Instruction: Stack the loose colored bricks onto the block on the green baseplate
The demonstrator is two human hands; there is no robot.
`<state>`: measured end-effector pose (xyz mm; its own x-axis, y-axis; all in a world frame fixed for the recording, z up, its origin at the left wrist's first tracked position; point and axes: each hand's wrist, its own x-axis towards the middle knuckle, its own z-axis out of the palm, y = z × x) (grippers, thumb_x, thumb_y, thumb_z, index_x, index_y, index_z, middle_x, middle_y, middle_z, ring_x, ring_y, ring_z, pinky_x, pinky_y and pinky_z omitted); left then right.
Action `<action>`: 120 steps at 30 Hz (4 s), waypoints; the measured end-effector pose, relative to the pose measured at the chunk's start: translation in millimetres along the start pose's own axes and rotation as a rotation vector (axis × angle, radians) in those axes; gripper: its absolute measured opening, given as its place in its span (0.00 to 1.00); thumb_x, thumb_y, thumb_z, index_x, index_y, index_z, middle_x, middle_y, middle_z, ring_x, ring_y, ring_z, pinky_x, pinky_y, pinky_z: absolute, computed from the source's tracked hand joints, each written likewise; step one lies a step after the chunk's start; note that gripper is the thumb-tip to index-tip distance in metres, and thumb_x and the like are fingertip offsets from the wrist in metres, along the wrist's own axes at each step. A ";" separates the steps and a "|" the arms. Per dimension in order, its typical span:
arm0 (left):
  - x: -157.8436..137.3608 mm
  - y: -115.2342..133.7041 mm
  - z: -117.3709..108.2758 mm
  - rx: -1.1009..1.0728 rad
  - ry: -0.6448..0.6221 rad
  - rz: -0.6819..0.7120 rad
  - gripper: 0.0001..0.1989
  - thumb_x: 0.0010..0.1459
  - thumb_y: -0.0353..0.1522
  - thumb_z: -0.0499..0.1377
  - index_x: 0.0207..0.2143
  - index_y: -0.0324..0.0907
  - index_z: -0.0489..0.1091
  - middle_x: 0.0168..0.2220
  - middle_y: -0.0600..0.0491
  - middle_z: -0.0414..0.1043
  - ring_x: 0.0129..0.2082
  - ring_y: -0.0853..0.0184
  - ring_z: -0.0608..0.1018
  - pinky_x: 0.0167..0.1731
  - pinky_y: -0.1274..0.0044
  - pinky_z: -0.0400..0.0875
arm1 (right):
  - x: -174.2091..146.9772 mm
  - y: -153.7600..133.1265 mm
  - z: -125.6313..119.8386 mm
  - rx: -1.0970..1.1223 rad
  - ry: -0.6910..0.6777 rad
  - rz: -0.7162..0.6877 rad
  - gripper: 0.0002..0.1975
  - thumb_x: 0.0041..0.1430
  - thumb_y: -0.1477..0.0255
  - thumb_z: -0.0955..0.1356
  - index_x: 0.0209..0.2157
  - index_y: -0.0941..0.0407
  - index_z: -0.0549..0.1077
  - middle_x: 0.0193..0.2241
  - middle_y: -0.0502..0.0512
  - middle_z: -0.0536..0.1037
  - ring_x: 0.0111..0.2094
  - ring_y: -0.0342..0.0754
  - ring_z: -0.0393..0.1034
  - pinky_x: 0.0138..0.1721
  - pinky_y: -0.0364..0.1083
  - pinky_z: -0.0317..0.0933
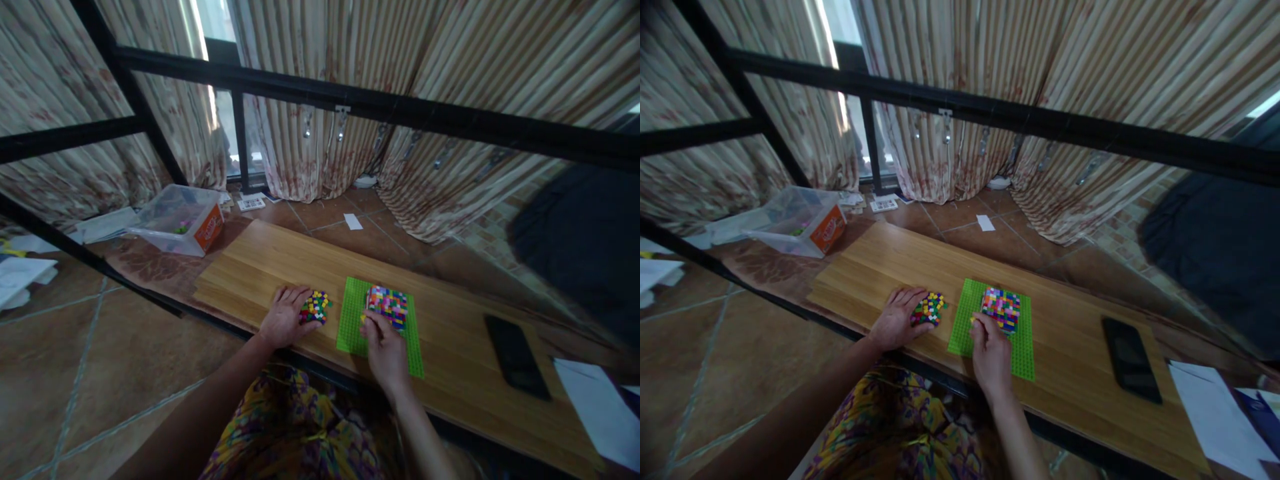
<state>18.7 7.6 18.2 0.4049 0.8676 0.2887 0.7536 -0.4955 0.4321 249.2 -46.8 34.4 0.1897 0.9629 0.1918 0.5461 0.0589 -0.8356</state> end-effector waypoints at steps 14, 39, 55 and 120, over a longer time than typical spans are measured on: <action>0.7 0.3 0.5 0.006 0.022 -0.002 0.32 0.53 0.49 0.57 0.56 0.43 0.61 0.55 0.45 0.65 0.56 0.57 0.65 0.58 0.61 0.53 | 15.1 24.8 -49.5 0.019 0.277 0.167 0.21 0.58 0.55 0.63 0.40 0.59 0.73 0.32 0.61 0.79 0.32 0.53 0.75 0.34 0.50 0.66; 1.3 -0.5 1.5 0.018 0.011 -0.005 0.31 0.54 0.49 0.57 0.56 0.44 0.60 0.56 0.46 0.65 0.55 0.57 0.66 0.58 0.61 0.54 | 55.7 40.4 -35.4 -0.101 0.283 -0.017 0.10 0.52 0.65 0.66 0.31 0.56 0.76 0.41 0.59 0.72 0.44 0.52 0.66 0.48 0.54 0.58; 1.8 -0.9 1.5 0.029 0.022 0.011 0.31 0.54 0.49 0.56 0.56 0.41 0.61 0.56 0.45 0.64 0.55 0.56 0.66 0.57 0.62 0.54 | 56.0 43.0 -22.9 0.043 0.364 0.052 0.09 0.49 0.67 0.66 0.27 0.57 0.76 0.43 0.58 0.69 0.43 0.50 0.65 0.47 0.52 0.60; -7.1 -35.1 -13.0 -0.463 -0.063 -0.004 0.33 0.50 0.28 0.53 0.61 0.41 0.53 0.60 0.46 0.60 0.59 0.60 0.63 0.60 0.64 0.57 | 3.0 -27.2 91.1 -0.356 -0.231 -0.480 0.11 0.59 0.70 0.65 0.42 0.50 0.74 0.45 0.55 0.71 0.46 0.54 0.62 0.46 0.54 0.58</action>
<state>-17.3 18.3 12.1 0.4439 0.8633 0.2401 0.4506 -0.4467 0.7730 160.6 -21.6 10.9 -0.3027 0.8851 0.3534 0.7714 0.4453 -0.4545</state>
